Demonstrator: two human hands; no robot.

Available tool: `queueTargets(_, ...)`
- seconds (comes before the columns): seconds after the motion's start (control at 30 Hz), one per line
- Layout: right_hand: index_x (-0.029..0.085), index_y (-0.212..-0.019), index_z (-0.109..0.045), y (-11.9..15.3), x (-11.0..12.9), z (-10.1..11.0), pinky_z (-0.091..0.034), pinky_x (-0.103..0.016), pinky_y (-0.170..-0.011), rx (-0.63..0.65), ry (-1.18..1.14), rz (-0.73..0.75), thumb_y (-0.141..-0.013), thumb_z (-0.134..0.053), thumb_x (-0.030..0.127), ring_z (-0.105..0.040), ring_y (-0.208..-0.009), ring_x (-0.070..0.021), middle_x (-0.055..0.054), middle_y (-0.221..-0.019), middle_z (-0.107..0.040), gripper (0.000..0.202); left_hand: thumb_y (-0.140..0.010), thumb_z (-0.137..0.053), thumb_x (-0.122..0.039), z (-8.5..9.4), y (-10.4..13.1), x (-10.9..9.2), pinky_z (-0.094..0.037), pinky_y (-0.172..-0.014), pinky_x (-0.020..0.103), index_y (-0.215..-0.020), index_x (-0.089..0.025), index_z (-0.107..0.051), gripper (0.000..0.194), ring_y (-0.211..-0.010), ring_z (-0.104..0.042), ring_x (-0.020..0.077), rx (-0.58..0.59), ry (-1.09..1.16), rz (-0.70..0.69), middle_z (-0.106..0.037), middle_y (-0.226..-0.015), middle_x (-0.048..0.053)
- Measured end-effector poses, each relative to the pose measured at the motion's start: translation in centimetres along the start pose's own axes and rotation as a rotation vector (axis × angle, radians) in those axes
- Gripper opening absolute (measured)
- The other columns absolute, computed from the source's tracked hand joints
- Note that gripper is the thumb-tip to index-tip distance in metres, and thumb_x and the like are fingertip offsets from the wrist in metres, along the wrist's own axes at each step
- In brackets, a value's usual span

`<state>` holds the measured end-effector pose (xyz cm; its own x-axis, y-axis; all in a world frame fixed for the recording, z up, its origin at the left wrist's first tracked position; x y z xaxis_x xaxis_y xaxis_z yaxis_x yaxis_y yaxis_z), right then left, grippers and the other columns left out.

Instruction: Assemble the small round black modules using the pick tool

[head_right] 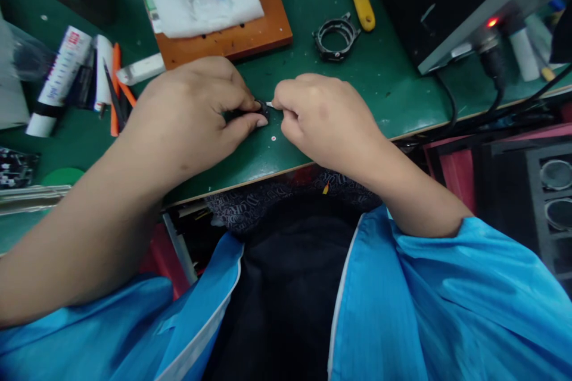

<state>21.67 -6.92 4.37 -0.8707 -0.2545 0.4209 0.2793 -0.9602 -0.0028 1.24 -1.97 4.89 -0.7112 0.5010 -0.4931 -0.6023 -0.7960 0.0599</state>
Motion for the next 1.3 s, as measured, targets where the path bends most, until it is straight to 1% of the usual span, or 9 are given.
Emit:
queueTargets(0.27,0.034,-0.123,-0.094,0.9,-0.7,-0.1,-0.070,-0.056,-0.109,-0.071,-0.063,0.055,-0.115,-0.059,0.015,-0.092,-0.133,-0.0376,-0.006,-0.133,-0.100,0.040,-0.110,-0.073,-0.048,-0.1,0.1,0.3,-0.070,-0.108,0.068,-0.100,-0.035,-0.093,0.025,-0.126,-0.083,0.0451,-0.016,-0.052,-0.066,-0.087,-0.122,0.013)
queueTargets(0.43,0.031,-0.125,-0.095,0.9,-0.8,-0.1,-0.071,-0.057,-0.110,-0.092,-0.089,0.044,-0.113,-0.061,0.014,-0.093,-0.133,-0.0394,-0.009,-0.134,-0.100,0.040,-0.110,-0.075,-0.046,-0.1,0.1,0.1,-0.069,-0.111,0.070,-0.097,-0.034,-0.090,0.023,-0.129,-0.083,0.0465,0.002,-0.010,-0.031,-0.086,-0.121,0.013)
queueTargets(0.57,0.035,-0.128,-0.096,0.8,-1.0,-0.1,-0.073,-0.058,-0.110,-0.127,-0.103,0.021,-0.118,-0.060,0.020,-0.092,-0.131,-0.0398,-0.010,-0.133,-0.100,0.040,-0.109,-0.074,-0.045,0.0,0.0,-0.1,-0.067,-0.112,0.072,-0.098,-0.033,-0.089,0.022,-0.132,-0.083,0.0482,0.022,-0.028,-0.005,-0.085,-0.124,0.015)
queueTargets(0.7,0.034,-0.145,-0.094,1.0,-1.4,-0.2,-0.072,-0.057,-0.108,-0.222,-0.122,0.017,-0.124,-0.058,0.029,-0.090,-0.128,-0.0401,-0.012,-0.136,-0.098,0.041,-0.109,-0.078,-0.046,0.2,-0.1,-0.3,-0.066,-0.112,0.071,-0.110,-0.031,-0.089,0.019,-0.132,-0.082,0.0464,0.027,-0.048,-0.003,-0.085,-0.134,0.015)
queueTargets(0.83,0.033,-0.167,-0.084,1.5,-2.1,-0.5,-0.069,-0.054,-0.105,-0.267,-0.185,-0.005,-0.131,-0.055,0.037,-0.089,-0.112,-0.0361,-0.015,-0.132,-0.095,0.046,-0.113,-0.083,-0.055,0.4,0.1,0.3,-0.063,-0.114,0.065,-0.130,-0.027,-0.085,0.033,-0.133,-0.078,0.0420,0.009,-0.038,0.059,-0.083,-0.144,0.013)
queueTargets(0.97,0.035,-0.171,-0.080,1.5,-2.9,-1.1,-0.070,-0.048,-0.099,-0.368,-0.332,0.028,-0.134,-0.055,0.042,-0.087,-0.099,-0.0298,-0.008,-0.119,-0.094,0.046,-0.111,-0.091,-0.049,0.2,0.2,1.1,-0.063,-0.113,0.058,-0.117,-0.026,-0.080,0.026,-0.129,-0.077,0.0380,-0.029,-0.045,0.059,-0.081,-0.137,0.011)
queueTargets(1.07,0.036,-0.165,-0.084,1.3,-3.2,-1.6,-0.070,-0.043,-0.093,-0.437,-0.452,0.098,-0.131,-0.059,0.035,-0.083,-0.087,-0.0246,-0.004,-0.117,-0.093,0.042,-0.103,-0.099,-0.031,-0.2,0.1,1.3,-0.065,-0.110,0.050,-0.111,-0.026,-0.076,0.025,-0.121,-0.079,0.0333,-0.048,0.041,0.041,-0.082,-0.120,0.008)
queueTargets(1.13,0.035,-0.151,-0.089,0.9,-3.2,-1.8,-0.071,-0.042,-0.093,-0.440,-0.493,0.136,-0.128,-0.058,0.027,-0.083,-0.086,-0.0227,-0.004,-0.118,-0.093,0.040,-0.101,-0.100,-0.024,-0.5,0.1,1.2,-0.066,-0.103,0.045,-0.111,-0.027,-0.074,0.028,-0.111,-0.080,0.0301,-0.071,0.129,0.012,-0.081,-0.107,0.004)
queueTargets(1.3,0.025,-0.115,-0.091,0.3,-2.0,-1.9,-0.069,-0.042,-0.098,-0.415,-0.522,0.250,-0.109,-0.067,0.016,-0.088,-0.106,-0.0264,-0.005,-0.111,-0.092,0.027,-0.097,-0.101,-0.015,-1.7,-0.3,1.1,-0.069,-0.093,0.045,-0.107,-0.028,-0.072,0.034,-0.093,-0.081,0.0267,-0.148,0.355,-0.011,-0.075,-0.094,-0.001)
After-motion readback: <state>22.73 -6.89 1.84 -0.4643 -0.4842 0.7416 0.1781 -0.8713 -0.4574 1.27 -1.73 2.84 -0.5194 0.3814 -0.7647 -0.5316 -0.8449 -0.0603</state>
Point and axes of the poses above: each hand's wrist, its own y-axis away from the middle knuckle, its own z-axis out of the back of the hand, x = y × z, the point moved 4 cm from there along -y, towards the middle knuckle
